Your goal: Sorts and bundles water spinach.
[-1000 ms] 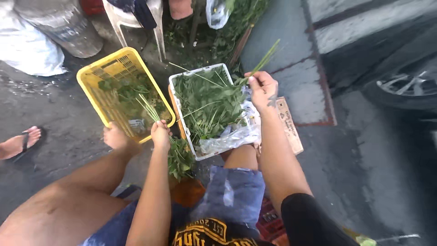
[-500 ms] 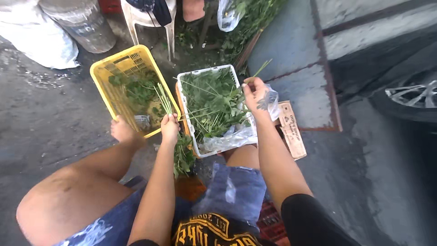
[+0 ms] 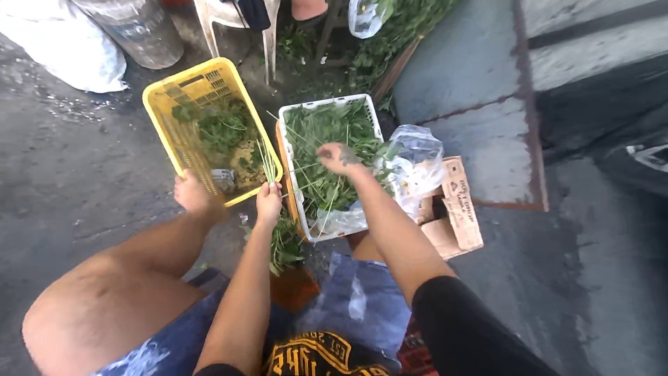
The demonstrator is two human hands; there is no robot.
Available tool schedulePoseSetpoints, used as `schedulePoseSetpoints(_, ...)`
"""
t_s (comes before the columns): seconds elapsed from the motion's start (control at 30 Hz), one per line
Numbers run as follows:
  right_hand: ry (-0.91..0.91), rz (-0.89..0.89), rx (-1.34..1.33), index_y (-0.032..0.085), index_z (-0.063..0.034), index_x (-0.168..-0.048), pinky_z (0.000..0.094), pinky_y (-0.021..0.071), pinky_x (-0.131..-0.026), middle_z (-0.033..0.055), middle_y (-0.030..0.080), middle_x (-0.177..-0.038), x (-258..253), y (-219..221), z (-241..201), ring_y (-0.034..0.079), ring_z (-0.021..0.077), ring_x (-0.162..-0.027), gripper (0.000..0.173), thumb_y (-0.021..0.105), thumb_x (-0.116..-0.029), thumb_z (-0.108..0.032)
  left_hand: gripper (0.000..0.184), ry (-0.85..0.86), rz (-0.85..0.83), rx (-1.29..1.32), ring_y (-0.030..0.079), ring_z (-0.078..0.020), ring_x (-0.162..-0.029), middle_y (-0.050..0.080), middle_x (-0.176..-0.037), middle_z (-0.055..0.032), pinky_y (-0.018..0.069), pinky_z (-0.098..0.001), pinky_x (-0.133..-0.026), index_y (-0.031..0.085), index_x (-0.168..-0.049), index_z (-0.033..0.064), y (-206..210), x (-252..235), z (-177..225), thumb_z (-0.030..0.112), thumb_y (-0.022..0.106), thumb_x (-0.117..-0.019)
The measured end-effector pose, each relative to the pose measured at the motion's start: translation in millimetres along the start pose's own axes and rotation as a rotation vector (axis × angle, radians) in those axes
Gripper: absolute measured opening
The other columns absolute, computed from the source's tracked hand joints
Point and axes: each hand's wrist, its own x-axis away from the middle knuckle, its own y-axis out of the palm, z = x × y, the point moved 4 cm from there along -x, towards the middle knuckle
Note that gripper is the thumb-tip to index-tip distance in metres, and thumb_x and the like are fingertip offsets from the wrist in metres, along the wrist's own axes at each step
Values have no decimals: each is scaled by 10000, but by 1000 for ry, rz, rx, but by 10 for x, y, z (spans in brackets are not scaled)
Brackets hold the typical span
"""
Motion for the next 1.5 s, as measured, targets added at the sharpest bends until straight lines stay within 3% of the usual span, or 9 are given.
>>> schedulePoseSetpoints(0.13, 251, 55, 170, 557, -97, -1448, 601, 526, -1006, 225, 482, -1494, -535, 297, -139, 575, 416, -1282, 497, 620, -1007, -319, 318, -9, -26, -11, 585, -149, -628, 600, -794, -60, 536, -303, -588, 601, -1073, 34, -83, 29, 32, 245, 370, -1134)
schedulePoseSetpoints(0.27, 287, 264, 137, 733, -162, -1216, 603, 532, -975, 153, 638, -1329, -582, 242, -112, 610, 376, -1237, 331, 523, -1055, -361, 349, 68, 104, -59, 678, -180, -802, 673, -884, -92, 587, -361, -707, 600, -1090, 7, -319, -3, 241, 211, 321, -1140)
schedulePoseSetpoints(0.5, -204, 966, -70, 738, -96, -1231, 412, 569, -911, 135, 719, -1067, 734, -847, -326, 686, 247, -1003, 299, 527, -1072, -237, 364, 314, 145, -292, 618, -196, -741, 645, -920, -98, 548, -418, -697, 613, -1175, 48, -333, -24, 754, 279, 334, -1131)
schedulePoseSetpoints(0.7, -265, 578, -81, 763, -92, -1137, 440, 609, -859, 96, 735, -1029, 1192, -594, -785, 714, 218, -931, 227, 600, -1037, -215, 409, 441, -132, -261, 509, -186, -618, 534, -789, -66, 473, -378, -567, 572, -1287, 121, 138, 421, 1113, 374, 293, -1129)
schedulePoseSetpoints(0.83, -324, 646, -73, 790, -88, -1064, 433, 616, -803, 85, 745, -936, 1151, -133, -1078, 723, 215, -868, 192, 636, -997, -182, 442, 489, -277, -219, 593, -175, -701, 634, -931, -85, 529, -367, -620, 518, -1369, 122, 473, 612, 1160, 429, 323, -1117)
schedulePoseSetpoints(0.97, -276, 489, -21, 735, -101, -1206, 480, 600, -880, 105, 738, -1065, 1155, 46, -1079, 720, 260, -984, 266, 643, -1014, -261, 340, 506, -174, -102, 644, -182, -815, 638, -950, -102, 574, -387, -762, 539, -1290, 38, 518, 478, 1162, 282, 368, -1125)
schedulePoseSetpoints(1.07, -174, 267, -8, 653, -165, -1335, 543, 538, -979, 57, 738, -1084, 1061, 206, -808, 676, 275, -1072, 439, 696, -966, -400, 307, 483, -198, -1, 528, -147, -659, 531, -815, -36, 489, -323, -607, 535, -1270, 88, 536, 375, 1148, 295, 358, -1128)
schedulePoseSetpoints(1.23, 34, 147, 0, 631, -225, -1396, 660, 460, -1043, 95, 651, -1370, 844, 314, 100, 593, 332, -1285, 675, 783, -839, -574, 299, 363, -271, 228, 685, -235, -972, 702, -1010, -83, 571, -448, -844, 495, -1239, 102, 574, 212, 1215, 262, 261, -1145)
schedulePoseSetpoints(1.5, 131, 379, -200, 669, -168, -1332, 552, 467, -1100, 109, 599, -1429, 593, -164, 714, 551, 296, -1343, 607, 885, -765, -197, 244, 448, -493, 259, 691, -327, -996, 652, -953, -103, 587, -542, -890, 464, -1194, 96, 905, 123, 1558, 212, 258, -1134)
